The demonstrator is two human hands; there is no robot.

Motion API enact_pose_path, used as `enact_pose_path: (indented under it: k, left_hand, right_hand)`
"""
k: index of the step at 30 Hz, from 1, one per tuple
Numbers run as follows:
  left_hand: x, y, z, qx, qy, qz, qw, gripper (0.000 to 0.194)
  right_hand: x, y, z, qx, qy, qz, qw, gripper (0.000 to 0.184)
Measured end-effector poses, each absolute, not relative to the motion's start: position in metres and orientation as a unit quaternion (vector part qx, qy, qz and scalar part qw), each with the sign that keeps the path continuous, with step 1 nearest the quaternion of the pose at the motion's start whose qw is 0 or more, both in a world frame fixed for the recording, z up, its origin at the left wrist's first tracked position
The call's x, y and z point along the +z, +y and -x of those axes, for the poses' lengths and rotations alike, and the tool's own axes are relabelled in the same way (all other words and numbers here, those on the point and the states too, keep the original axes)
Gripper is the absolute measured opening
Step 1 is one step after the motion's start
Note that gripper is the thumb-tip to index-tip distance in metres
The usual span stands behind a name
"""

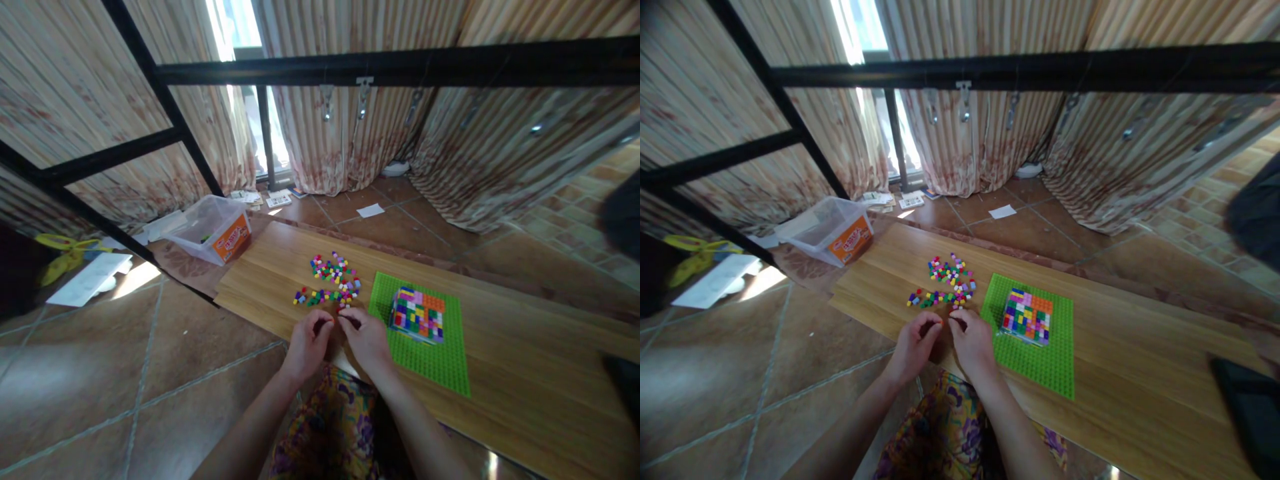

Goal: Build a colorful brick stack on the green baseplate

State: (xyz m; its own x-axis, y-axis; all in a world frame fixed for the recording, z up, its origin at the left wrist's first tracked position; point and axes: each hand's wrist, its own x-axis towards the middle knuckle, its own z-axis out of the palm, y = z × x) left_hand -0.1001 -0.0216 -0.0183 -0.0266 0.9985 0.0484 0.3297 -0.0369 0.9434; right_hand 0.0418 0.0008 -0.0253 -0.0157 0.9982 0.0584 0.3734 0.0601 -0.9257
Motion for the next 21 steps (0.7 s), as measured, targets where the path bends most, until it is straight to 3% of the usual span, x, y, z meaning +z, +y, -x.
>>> enact_pose_path:
  k: [3, 6, 14, 21]
  left_hand:
    - [-0.021, -0.020, 0.100, 0.429, 0.592, -0.562, 0.386, 0.016]
    - [-0.024, -0.019, 0.100, 0.429, 0.597, -0.552, 0.394, 0.016]
    - [-0.019, -0.019, 0.085, 0.448, 0.562, -0.558, 0.415, 0.010]
    - [0.005, -0.030, 0.048, 0.403, 0.485, -0.586, 0.509, 0.014]
  right_hand:
    - [-0.029, 0.008, -0.040, 0.252, -0.674, 0.591, 0.364, 0.022]
    - [-0.030, 0.008, -0.039, 0.209, -0.684, 0.602, 0.355, 0.027]
    - [-0.014, -0.036, -0.064, 0.269, -0.648, 0.574, 0.422, 0.022]
    - [0.000, -0.059, -0.093, 0.274, -0.640, 0.553, 0.458, 0.023]
